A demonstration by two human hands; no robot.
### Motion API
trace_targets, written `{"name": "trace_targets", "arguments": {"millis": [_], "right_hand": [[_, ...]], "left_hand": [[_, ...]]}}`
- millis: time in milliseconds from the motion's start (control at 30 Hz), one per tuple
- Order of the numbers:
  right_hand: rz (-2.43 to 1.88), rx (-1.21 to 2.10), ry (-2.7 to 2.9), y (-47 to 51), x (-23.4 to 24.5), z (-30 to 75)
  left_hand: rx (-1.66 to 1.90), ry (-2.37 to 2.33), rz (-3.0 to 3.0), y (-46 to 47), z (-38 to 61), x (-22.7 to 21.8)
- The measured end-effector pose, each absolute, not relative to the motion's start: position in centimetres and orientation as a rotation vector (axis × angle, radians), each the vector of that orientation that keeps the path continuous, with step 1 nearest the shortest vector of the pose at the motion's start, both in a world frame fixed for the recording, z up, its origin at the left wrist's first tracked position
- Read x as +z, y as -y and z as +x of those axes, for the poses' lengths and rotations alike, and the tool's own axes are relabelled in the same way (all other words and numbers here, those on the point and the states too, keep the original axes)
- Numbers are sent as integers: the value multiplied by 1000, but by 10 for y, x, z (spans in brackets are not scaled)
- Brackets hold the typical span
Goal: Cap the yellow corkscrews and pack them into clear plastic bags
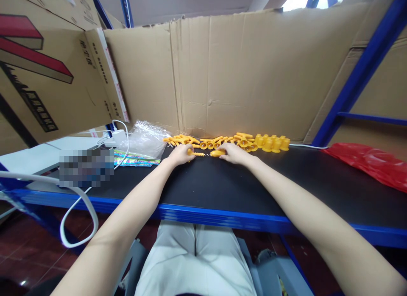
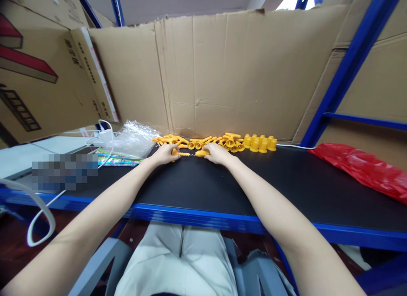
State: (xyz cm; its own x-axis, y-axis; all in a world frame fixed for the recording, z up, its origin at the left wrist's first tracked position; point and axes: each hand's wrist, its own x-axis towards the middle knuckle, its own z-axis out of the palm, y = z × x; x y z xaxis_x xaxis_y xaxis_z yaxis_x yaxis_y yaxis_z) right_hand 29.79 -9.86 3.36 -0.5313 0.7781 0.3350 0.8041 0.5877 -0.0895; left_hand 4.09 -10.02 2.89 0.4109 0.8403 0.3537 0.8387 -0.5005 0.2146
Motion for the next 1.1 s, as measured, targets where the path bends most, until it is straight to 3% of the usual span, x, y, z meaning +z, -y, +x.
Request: {"name": "trace_targets", "arguments": {"millis": [233,533,800,1000,1100], "right_hand": [[-1367,-178,2440,99,35,305],[-1163,54,2445,109,37,284],[-1166,546,2192,103,30,289],[-1068,437,2155,102,26,287],[-1056,551,2110,103,27,285]], "left_hand": [[706,-1607,2618,97,40,27],[776,-1486,2711,107,49,29],[813,-1503,2723,104,49,27],[772,-1518,2690,103,49,25],[768,-1519,2681,103,48,24]]}}
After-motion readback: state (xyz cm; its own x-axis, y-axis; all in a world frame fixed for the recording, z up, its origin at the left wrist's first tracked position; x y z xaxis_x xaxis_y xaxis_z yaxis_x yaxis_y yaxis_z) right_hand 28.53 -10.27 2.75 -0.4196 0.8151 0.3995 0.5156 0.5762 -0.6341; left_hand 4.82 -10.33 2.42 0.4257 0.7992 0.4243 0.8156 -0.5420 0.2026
